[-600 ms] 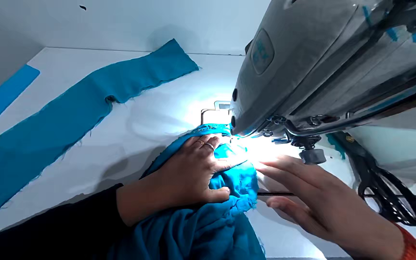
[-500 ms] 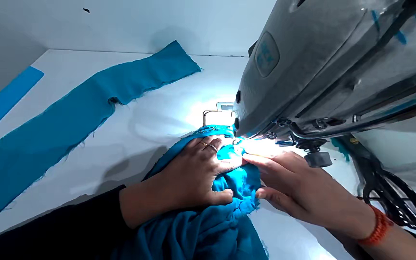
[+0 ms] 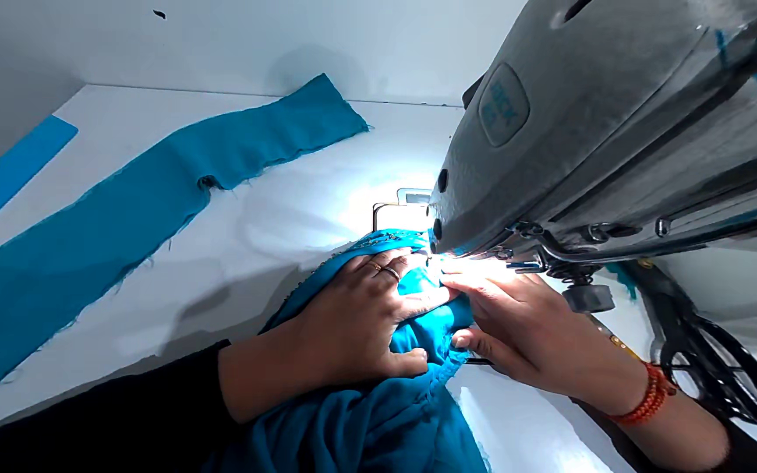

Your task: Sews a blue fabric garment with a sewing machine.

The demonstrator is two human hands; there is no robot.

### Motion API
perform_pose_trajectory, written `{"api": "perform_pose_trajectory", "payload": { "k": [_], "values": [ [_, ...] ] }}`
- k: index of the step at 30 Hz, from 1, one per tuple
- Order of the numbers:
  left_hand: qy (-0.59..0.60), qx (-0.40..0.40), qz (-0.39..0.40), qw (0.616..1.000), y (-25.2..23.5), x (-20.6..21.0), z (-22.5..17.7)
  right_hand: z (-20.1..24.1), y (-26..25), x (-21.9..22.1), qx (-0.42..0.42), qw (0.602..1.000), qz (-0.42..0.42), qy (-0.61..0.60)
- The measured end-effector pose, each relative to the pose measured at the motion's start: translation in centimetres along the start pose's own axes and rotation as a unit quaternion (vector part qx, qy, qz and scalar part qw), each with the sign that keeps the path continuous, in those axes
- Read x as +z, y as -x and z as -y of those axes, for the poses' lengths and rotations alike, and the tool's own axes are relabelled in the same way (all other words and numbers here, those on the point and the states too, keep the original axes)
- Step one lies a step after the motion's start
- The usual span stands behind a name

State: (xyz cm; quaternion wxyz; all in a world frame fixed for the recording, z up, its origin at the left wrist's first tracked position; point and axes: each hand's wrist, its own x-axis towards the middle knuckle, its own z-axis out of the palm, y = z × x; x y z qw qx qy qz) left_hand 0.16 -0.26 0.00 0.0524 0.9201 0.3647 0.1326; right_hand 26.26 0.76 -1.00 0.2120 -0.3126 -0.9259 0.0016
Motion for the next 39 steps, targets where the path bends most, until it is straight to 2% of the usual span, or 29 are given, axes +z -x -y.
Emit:
{"api": "perform_pose_trajectory", "payload": {
  "k": [10, 27, 39],
  "values": [
    [0.003, -0.012, 0.03, 0.999, -0.08, -0.29, -0.16, -0.06, 0.2, 0.37, 0.021, 1.0, 0.006, 0.01],
    [-0.004, -0.012, 0.011, 1.0, -0.01, -0.19, -0.29, -0.38, -0.44, 0.33, 0.008, 1.0, -0.004, 0.022],
    [-0.015, -0.023, 0.033, 0.999, -0.32, -0.5, -0.37, -0.35, -0.66, 0.38, 0.021, 0.999, -0.006, 0.032]
  ]
}}
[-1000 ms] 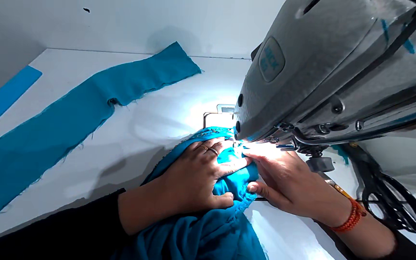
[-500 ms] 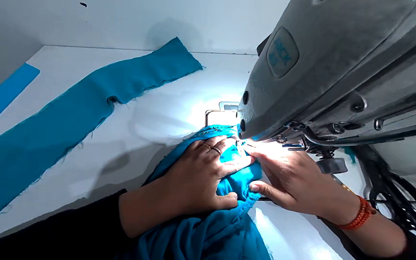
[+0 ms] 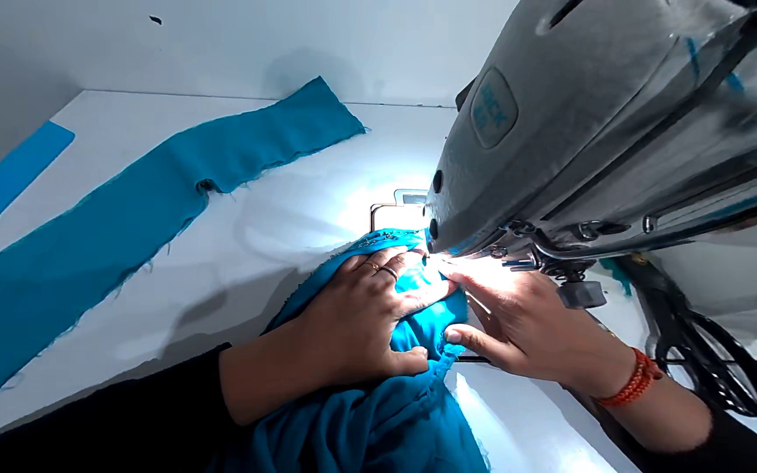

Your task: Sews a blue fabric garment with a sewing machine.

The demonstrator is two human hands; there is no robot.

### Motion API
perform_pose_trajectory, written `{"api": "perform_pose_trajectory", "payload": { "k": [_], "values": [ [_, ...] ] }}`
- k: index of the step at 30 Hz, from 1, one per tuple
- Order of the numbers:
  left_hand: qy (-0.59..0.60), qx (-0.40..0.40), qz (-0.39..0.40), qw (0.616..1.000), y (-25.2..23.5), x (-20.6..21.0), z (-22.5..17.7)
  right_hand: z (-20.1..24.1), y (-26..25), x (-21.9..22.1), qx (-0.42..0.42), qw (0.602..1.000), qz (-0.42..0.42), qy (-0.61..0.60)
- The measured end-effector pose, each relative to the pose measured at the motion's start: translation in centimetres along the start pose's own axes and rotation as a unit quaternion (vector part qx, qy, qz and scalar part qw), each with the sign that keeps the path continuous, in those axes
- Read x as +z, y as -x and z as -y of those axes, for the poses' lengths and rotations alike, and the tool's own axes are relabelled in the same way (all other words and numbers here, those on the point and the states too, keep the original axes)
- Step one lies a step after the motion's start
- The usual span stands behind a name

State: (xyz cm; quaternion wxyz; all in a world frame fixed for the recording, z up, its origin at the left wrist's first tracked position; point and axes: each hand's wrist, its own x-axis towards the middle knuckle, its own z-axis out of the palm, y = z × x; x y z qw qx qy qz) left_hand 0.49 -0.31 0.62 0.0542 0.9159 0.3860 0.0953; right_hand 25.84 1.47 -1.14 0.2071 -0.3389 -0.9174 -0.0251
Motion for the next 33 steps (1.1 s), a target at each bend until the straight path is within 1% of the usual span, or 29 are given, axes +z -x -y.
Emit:
{"api": "perform_pose_trajectory", "payload": {
  "k": [10, 16, 33],
  "values": [
    [0.004, -0.004, 0.002, 1.0, -0.01, 0.2, 0.07, -0.01, 0.07, 0.27, 0.0, 1.0, -0.011, 0.009],
    [0.012, -0.013, 0.029, 0.999, -0.1, -0.1, -0.06, 0.07, 0.12, 0.29, 0.006, 1.0, -0.009, 0.004],
    [0.013, -0.016, 0.038, 0.999, -0.14, -0.2, -0.07, -0.04, 0.37, 0.79, 0.006, 1.0, -0.024, 0.005]
  ]
}}
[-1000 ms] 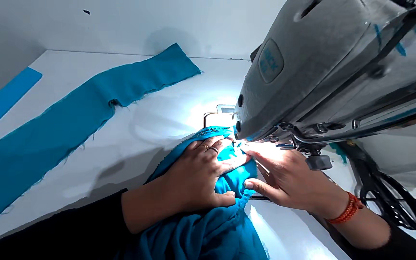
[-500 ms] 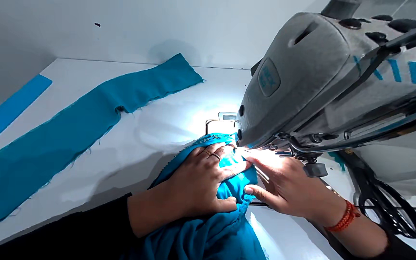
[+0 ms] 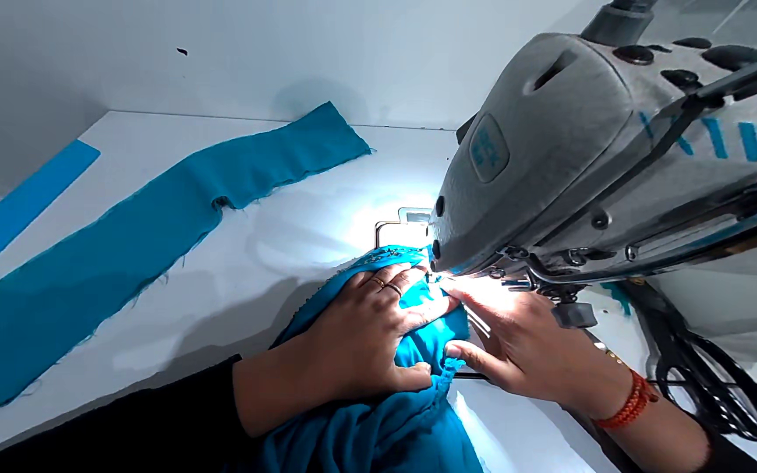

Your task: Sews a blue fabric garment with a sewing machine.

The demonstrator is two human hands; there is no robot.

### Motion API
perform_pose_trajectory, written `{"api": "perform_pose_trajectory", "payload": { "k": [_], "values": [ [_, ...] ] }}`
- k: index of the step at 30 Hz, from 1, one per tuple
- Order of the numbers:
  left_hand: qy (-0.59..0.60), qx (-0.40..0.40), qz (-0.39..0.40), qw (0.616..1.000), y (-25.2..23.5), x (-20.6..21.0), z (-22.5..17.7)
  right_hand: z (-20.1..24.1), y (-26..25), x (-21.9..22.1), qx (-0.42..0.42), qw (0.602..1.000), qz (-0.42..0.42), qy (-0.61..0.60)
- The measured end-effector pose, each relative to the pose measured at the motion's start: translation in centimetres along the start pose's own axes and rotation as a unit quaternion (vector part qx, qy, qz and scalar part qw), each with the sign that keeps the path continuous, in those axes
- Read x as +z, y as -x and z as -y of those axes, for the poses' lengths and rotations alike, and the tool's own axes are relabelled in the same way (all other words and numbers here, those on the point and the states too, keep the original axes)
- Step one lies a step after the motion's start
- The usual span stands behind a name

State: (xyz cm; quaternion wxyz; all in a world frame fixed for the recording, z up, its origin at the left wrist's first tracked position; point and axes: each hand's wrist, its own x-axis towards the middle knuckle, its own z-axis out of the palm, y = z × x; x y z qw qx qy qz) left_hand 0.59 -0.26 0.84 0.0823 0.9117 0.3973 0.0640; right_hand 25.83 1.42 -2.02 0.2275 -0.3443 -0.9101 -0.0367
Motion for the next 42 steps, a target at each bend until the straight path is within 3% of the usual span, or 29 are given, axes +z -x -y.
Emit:
{"api": "perform_pose_trajectory", "payload": {
  "k": [42],
  "values": [
    [-0.008, -0.018, -0.002, 1.0, -0.23, -0.13, -0.25, 0.08, -0.53, -0.33, -0.003, 1.0, 0.001, 0.008]
  ]
}}
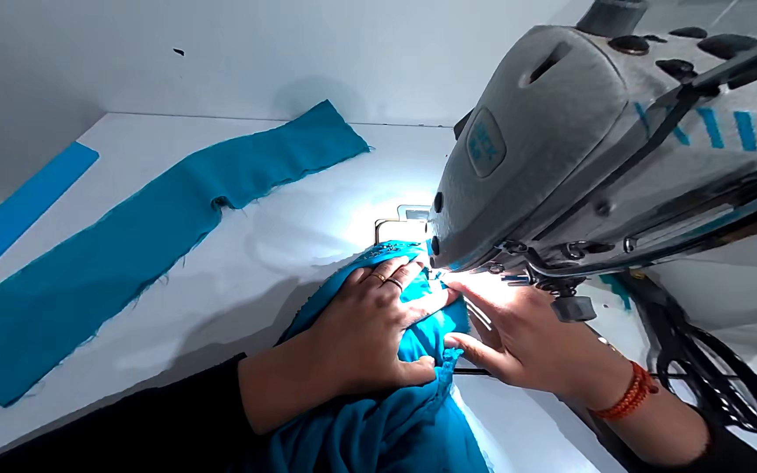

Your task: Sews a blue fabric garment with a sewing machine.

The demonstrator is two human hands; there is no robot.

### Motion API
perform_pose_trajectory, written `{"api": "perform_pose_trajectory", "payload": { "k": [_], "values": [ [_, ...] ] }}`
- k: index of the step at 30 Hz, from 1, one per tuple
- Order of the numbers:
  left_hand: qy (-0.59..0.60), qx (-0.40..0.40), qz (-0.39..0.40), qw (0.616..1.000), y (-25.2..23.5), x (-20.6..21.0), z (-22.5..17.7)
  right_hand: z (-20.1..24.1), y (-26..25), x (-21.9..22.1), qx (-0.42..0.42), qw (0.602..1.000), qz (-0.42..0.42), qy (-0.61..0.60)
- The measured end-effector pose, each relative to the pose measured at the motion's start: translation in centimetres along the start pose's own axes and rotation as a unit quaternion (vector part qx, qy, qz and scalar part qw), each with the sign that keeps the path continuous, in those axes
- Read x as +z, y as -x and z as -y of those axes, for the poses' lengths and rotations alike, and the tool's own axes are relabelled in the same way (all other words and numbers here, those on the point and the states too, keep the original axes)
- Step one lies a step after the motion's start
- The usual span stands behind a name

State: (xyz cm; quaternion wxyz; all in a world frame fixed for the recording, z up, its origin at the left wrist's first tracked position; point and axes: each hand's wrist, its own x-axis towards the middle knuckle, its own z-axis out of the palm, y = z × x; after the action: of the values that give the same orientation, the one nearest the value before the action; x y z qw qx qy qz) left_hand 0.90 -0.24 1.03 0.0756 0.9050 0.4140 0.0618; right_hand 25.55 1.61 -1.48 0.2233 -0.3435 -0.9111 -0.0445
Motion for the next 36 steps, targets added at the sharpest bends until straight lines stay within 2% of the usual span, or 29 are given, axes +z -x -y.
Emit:
{"api": "perform_pose_trajectory", "payload": {
  "k": [17, 20, 24, 26, 29, 31, 36],
  "values": [
    [0.01, 0.005, 0.01, 1.0, -0.1, -0.1, 0.3, 0.2, 0.0, 0.0, 0.018, 1.0, 0.01, 0.004],
    [0.027, 0.055, -0.026, 0.998, 0.1, 0.1, 1.2, 0.1, 0.3, 0.2, 0.017, 1.0, 0.008, 0.005],
    [0.055, 0.094, -0.123, 0.986, 0.5, 0.9, 1.9, 0.1, 0.8, 0.2, 0.031, 0.999, 0.014, -0.012],
    [0.058, 0.119, -0.134, 0.982, 0.7, 1.0, 2.3, 0.0, 0.8, 0.1, 0.014, 0.999, -0.008, -0.033],
    [0.059, 0.143, -0.139, 0.978, 0.7, 1.1, 2.5, 0.0, 0.8, 0.0, -0.077, 0.992, -0.065, -0.079],
    [0.058, 0.143, -0.136, 0.979, 0.7, 1.1, 2.5, -0.1, 0.8, -0.1, -0.114, 0.986, -0.064, -0.106],
    [0.053, 0.149, -0.112, 0.981, 0.6, 0.8, 2.8, -0.1, 0.6, -0.3, -0.098, 0.987, -0.051, -0.117]
  ]
}}
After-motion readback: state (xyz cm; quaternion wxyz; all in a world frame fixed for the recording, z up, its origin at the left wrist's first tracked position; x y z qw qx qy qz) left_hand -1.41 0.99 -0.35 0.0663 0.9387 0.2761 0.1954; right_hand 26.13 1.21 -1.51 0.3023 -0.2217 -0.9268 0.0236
